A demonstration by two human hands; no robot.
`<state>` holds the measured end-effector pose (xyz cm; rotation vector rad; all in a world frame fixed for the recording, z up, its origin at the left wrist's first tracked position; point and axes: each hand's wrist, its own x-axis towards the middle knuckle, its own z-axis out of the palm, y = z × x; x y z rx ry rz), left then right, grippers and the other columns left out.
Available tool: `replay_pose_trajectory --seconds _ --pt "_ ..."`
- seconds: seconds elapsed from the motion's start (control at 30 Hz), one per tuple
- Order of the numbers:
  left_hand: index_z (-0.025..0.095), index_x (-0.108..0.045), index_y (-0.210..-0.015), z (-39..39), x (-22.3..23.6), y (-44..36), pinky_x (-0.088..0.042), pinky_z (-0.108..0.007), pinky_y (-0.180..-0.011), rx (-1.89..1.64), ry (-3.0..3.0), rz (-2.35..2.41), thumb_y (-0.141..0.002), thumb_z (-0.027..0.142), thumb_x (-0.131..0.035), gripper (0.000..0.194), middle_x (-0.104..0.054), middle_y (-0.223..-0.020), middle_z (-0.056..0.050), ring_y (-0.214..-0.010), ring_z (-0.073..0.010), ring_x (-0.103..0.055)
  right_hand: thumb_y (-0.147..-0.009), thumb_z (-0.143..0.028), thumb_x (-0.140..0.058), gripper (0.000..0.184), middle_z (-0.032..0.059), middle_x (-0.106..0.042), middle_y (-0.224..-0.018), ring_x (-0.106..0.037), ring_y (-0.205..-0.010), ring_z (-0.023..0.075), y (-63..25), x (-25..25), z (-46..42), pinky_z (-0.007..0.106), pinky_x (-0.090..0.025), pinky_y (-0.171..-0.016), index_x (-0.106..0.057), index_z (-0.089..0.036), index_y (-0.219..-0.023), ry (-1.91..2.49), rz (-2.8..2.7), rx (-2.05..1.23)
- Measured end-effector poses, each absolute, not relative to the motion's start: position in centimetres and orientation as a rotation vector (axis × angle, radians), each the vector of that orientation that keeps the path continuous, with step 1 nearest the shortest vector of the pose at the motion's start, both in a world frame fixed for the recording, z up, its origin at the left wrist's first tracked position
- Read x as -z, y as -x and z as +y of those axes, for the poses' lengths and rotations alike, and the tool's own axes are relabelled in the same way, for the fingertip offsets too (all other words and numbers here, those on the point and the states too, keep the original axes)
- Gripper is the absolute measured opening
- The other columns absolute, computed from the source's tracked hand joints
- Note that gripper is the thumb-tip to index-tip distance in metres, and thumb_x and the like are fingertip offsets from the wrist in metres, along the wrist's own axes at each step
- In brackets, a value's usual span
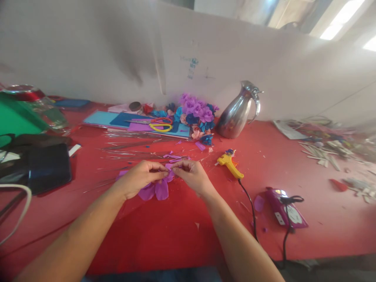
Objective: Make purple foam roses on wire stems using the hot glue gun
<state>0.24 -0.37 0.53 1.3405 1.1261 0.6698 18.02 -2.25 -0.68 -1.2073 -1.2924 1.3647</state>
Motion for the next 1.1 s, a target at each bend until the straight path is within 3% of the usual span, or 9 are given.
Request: replay_pose_trajectory --seconds 0.3,0.53,0.9,1.1 --pt "0.014 -0.069 -0.066 -0.19 -0.60 -0.23 -0.038 -0.026 -0.059 -0.672 -1.312 1.180 -0.057 0.022 -0.072 0.012 -0.063 -0.060 -0.002 -0.058 -0.0134 -0.053 -0.071 -0.027 -0.067 0.013 -0.0014 -0.064 -0.067 -0.055 -0.062 0.0103 -18.05 0.42 -2.38 0.026 -0.044 -0.065 -0.068 -0.016 -0.076 1.227 -1.318 -1.400" --pt "0.014 -0.070 -0.072 -0.31 -0.42 0.01 -0.037 -0.027 -0.059 -0.614 -1.365 1.127 -0.066 0.033 -0.070 0.021 -0.064 -0.063 -0.003 -0.058 -0.0136 -0.053 -0.070 -0.026 -0.067 0.011 -0.0008 -0.066 -0.071 -0.058 -0.068 0.0118 -18.01 0.49 -2.31 0.027 -0.045 -0.069 -0.068 -0.017 -0.075 1.223 -1.343 -1.367" --pt "0.014 -0.070 -0.071 -0.32 -0.95 -0.22 -0.038 -0.027 -0.059 -0.683 -1.275 1.174 -0.061 0.027 -0.074 0.017 -0.063 -0.061 -0.002 -0.056 -0.0126 -0.052 -0.072 -0.032 -0.065 0.017 0.0001 -0.064 -0.064 -0.057 -0.062 0.0114 -18.26 0.24 -2.34 0.026 -0.045 -0.065 -0.067 -0.016 -0.071 1.268 -1.370 -1.386" --pt "0.015 -0.073 -0.074 -0.45 -0.70 -0.14 -0.038 -0.026 -0.058 -0.664 -1.323 1.153 -0.062 0.029 -0.074 0.018 -0.067 -0.067 -0.005 -0.057 -0.0132 -0.054 -0.070 -0.026 -0.063 0.009 -0.0009 -0.065 -0.064 -0.057 -0.062 0.0113 -18.29 0.29 -2.32 0.026 -0.044 -0.064 -0.067 -0.017 -0.070 1.294 -1.389 -1.357"
